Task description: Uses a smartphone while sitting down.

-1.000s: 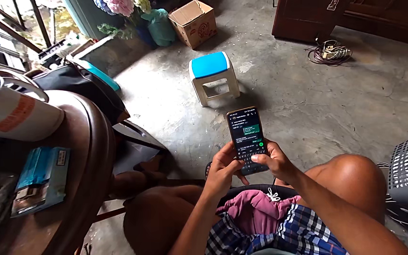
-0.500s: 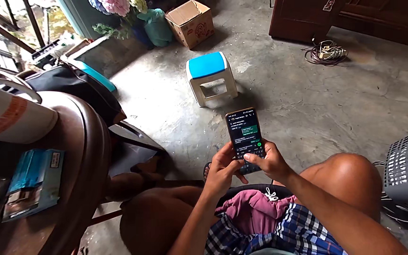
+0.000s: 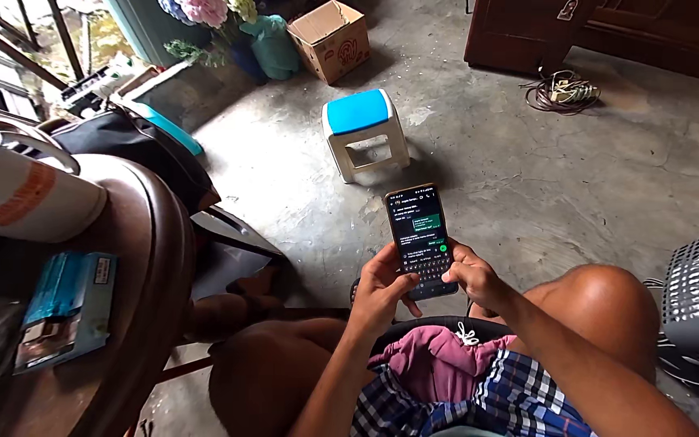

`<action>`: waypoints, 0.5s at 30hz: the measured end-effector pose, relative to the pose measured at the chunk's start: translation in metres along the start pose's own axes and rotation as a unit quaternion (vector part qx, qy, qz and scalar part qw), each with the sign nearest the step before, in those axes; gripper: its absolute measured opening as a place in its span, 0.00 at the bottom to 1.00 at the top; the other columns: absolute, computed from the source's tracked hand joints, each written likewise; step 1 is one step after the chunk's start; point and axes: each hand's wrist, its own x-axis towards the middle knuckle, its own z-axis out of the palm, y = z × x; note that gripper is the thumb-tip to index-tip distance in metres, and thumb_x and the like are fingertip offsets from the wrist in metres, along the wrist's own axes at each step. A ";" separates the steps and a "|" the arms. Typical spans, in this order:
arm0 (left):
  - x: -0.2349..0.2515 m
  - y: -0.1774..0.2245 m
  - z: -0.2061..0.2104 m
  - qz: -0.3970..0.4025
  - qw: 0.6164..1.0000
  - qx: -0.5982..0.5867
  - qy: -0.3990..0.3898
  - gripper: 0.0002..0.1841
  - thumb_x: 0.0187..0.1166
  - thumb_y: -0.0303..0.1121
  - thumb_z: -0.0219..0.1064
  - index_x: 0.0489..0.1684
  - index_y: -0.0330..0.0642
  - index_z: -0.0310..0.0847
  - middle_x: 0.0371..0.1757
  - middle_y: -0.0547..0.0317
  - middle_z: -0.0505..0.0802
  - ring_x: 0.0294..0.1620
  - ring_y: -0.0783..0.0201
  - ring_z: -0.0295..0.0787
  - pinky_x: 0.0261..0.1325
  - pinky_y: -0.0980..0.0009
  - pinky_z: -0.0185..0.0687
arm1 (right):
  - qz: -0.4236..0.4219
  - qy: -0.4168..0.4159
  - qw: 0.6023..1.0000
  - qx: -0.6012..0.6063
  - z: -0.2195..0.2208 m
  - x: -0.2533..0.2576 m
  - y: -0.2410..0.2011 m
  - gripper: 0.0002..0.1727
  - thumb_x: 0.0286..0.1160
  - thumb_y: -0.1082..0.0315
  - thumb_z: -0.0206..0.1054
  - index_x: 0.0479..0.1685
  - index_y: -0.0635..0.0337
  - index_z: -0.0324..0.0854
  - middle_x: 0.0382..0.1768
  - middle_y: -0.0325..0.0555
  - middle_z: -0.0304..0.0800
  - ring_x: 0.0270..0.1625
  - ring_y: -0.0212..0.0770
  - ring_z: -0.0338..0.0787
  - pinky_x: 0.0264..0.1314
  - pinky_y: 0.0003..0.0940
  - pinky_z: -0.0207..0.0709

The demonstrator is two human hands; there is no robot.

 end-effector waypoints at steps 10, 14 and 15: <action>0.001 0.000 0.000 -0.007 1.000 -0.015 -0.003 0.24 0.75 0.15 0.56 0.74 0.30 0.70 0.58 0.40 0.92 0.41 0.54 0.97 0.21 0.64 0.92 | -0.002 -0.017 1.000 -0.002 -0.003 0.000 -0.003 0.30 0.66 0.79 0.47 0.75 0.63 0.67 0.59 0.41 0.90 0.60 0.31 0.90 0.69 0.33 0.84; 0.001 0.000 -0.001 -0.006 1.000 -0.020 -0.005 0.24 0.75 0.15 0.56 0.73 0.30 0.70 0.58 0.40 0.92 0.41 0.54 0.97 0.21 0.64 0.92 | -0.005 -0.021 1.000 -0.004 -0.004 0.001 -0.003 0.30 0.66 0.79 0.47 0.75 0.63 0.68 0.59 0.40 0.90 0.60 0.31 0.90 0.69 0.33 0.84; 0.001 0.000 -0.001 -0.006 1.000 -0.019 -0.007 0.24 0.75 0.15 0.55 0.73 0.30 0.70 0.58 0.40 0.92 0.41 0.54 0.97 0.21 0.64 0.92 | -0.008 -0.024 1.000 -0.003 -0.005 0.001 -0.002 0.30 0.66 0.79 0.47 0.74 0.63 0.68 0.59 0.41 0.90 0.60 0.31 0.90 0.69 0.34 0.84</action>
